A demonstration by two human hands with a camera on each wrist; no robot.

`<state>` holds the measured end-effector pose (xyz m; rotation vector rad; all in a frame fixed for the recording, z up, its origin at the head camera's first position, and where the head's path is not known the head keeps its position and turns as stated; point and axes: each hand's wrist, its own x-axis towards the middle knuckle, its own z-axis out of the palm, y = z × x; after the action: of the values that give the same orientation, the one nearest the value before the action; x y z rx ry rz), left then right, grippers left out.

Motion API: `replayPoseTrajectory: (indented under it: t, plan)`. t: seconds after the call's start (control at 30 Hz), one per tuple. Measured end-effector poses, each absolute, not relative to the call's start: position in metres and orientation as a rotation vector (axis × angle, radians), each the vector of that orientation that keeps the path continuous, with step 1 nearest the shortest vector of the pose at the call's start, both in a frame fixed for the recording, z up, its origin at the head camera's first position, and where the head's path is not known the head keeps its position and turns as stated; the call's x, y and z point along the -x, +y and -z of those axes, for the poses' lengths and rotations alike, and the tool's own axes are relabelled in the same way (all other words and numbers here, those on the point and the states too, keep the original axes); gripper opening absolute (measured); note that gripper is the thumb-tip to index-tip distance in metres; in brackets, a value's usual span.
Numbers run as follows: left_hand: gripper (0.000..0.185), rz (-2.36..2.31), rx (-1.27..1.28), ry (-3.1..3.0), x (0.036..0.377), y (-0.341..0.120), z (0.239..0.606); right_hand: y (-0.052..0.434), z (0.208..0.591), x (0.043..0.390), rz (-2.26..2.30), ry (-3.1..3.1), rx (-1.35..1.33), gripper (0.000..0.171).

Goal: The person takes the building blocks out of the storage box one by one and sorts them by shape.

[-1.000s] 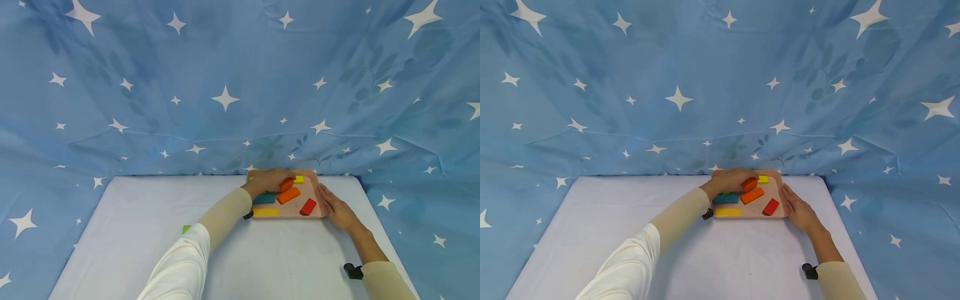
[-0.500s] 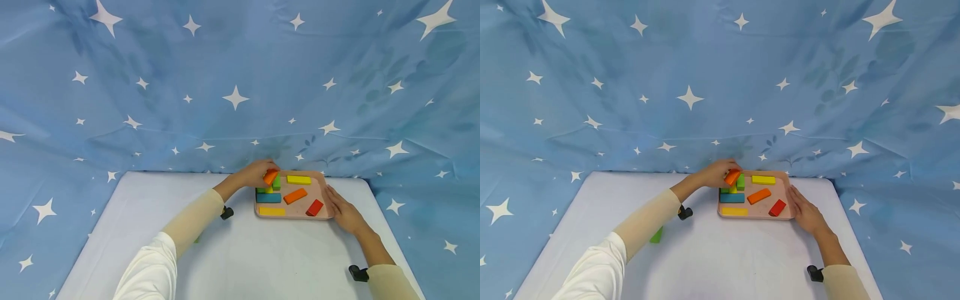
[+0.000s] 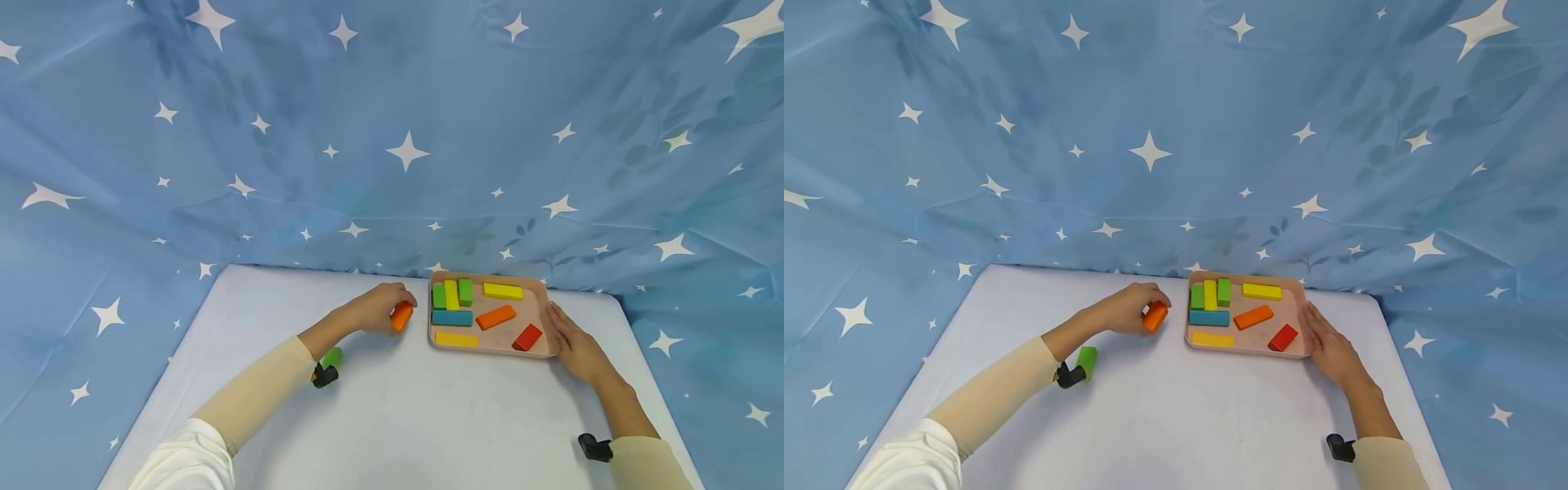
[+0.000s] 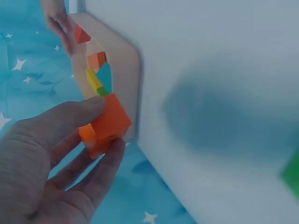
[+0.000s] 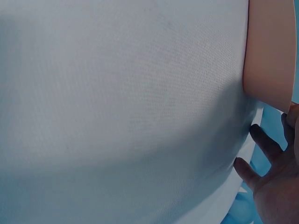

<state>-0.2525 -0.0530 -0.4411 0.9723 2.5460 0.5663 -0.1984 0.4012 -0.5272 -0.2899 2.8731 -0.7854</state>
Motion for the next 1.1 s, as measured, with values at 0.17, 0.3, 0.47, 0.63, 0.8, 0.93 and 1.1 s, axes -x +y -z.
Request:
replayPoseTrajectory:
  t: [0.17,0.3,0.47,0.63,0.8,0.93,1.1]
  plan:
    - [0.057,-0.612,-0.883,2.565,0.233,-0.074,0.452,0.407,0.523,0.202,0.769,2.872,0.273,0.059]
    - [0.057,-0.661,-0.822,2.578,0.215,-0.089,0.465,0.410,0.521,0.203,0.760,2.878,0.275,0.058]
    - [0.055,-0.684,-0.747,2.602,0.194,-0.101,0.479,0.409,0.521,0.204,0.778,2.898,0.298,0.058]
    - [0.056,-0.694,-0.705,2.619,0.180,-0.106,0.486,0.408,0.524,0.203,0.780,2.926,0.312,0.058]
    - [0.057,-0.723,-0.668,2.640,0.171,-0.107,0.490,0.407,0.527,0.203,0.784,2.930,0.320,0.058]
    - [0.054,-0.718,-0.639,2.670,0.166,-0.109,0.496,0.405,0.530,0.203,0.807,2.913,0.318,0.058]
    - [0.053,-0.700,-0.605,2.684,0.160,-0.113,0.499,0.399,0.533,0.200,0.839,2.890,0.318,0.057]
